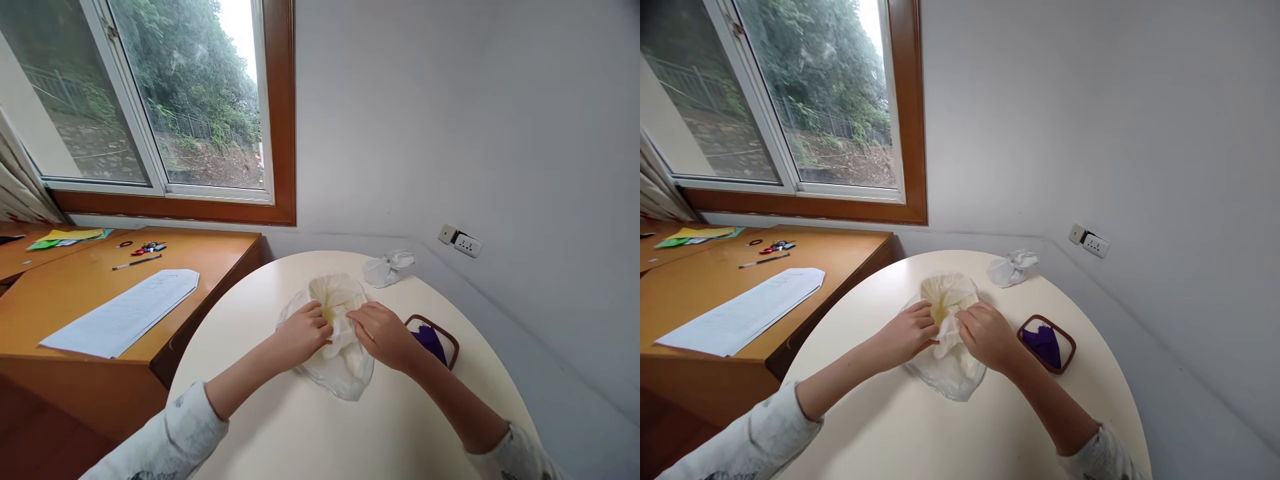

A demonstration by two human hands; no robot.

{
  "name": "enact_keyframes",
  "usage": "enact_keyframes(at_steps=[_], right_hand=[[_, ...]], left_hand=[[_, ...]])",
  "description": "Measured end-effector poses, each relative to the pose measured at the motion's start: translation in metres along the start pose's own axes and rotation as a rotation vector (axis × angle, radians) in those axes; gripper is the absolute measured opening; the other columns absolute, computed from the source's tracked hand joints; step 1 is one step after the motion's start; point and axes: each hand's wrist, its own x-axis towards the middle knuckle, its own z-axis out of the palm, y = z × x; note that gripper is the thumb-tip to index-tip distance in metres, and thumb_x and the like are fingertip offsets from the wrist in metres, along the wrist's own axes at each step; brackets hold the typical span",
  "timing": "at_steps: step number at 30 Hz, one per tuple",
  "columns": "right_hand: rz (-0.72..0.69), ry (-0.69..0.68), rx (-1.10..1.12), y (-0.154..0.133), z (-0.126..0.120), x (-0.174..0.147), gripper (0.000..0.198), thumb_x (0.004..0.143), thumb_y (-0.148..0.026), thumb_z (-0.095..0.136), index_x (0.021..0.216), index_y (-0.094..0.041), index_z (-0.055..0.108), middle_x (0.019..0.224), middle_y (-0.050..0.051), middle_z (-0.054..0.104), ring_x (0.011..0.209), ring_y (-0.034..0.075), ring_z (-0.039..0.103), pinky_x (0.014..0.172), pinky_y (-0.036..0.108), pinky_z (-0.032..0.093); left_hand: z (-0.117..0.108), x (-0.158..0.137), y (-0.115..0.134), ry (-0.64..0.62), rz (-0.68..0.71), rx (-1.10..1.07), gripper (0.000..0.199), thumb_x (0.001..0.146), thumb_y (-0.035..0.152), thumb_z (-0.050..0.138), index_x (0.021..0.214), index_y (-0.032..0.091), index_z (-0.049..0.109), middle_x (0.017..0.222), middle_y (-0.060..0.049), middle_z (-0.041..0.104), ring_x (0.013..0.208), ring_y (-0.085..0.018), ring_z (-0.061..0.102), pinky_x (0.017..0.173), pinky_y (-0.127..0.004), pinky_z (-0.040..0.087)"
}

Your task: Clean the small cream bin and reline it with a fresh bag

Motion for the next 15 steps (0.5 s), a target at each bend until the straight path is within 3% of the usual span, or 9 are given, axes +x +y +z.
enact_keyframes(at_steps=[4,8,13,15], right_hand=[[0.115,-0.172,-0.013,-0.011,-0.005,0.019,0.027,0.084,-0.014,0.034,0.093,-0.017,0.06,0.085,0.008,0.065,0.078,0.021,0.059,0.072,0.033,0.044],[0.273,-0.317,0.081,-0.007,0.014,0.042,0.022,0.079,-0.01,0.042,0.091,-0.013,0.061,0.094,0.014,0.063,0.082,0.025,0.06,0.07,0.034,0.043],[0.381,-0.345,0.239,0.002,0.049,0.061,0.021,0.064,-0.013,0.068,0.085,-0.011,0.064,0.094,0.015,0.063,0.088,0.026,0.058,0.077,0.035,0.044],[0.448,-0.293,0.352,0.002,0.062,0.068,0.021,0.071,-0.022,0.066,0.089,-0.012,0.062,0.096,0.011,0.062,0.088,0.022,0.058,0.079,0.035,0.045]], left_hand=[[0.002,-0.002,0.015,-0.029,0.052,0.086,0.021,0.085,0.021,0.045,0.067,0.017,0.055,0.062,-0.004,0.058,0.068,-0.018,0.05,0.082,-0.035,0.038],[0.001,-0.004,0.026,-0.013,0.061,0.093,0.019,0.084,0.022,0.047,0.068,0.017,0.056,0.063,-0.004,0.057,0.071,-0.019,0.049,0.086,-0.036,0.036],[-0.005,-0.01,0.035,0.004,0.07,0.095,0.016,0.079,0.03,0.054,0.072,0.016,0.058,0.069,-0.005,0.057,0.077,-0.02,0.049,0.094,-0.039,0.032],[-0.007,-0.012,0.037,0.012,0.075,0.119,0.017,0.078,0.031,0.056,0.073,0.016,0.059,0.071,-0.005,0.057,0.078,-0.02,0.048,0.096,-0.039,0.031]])
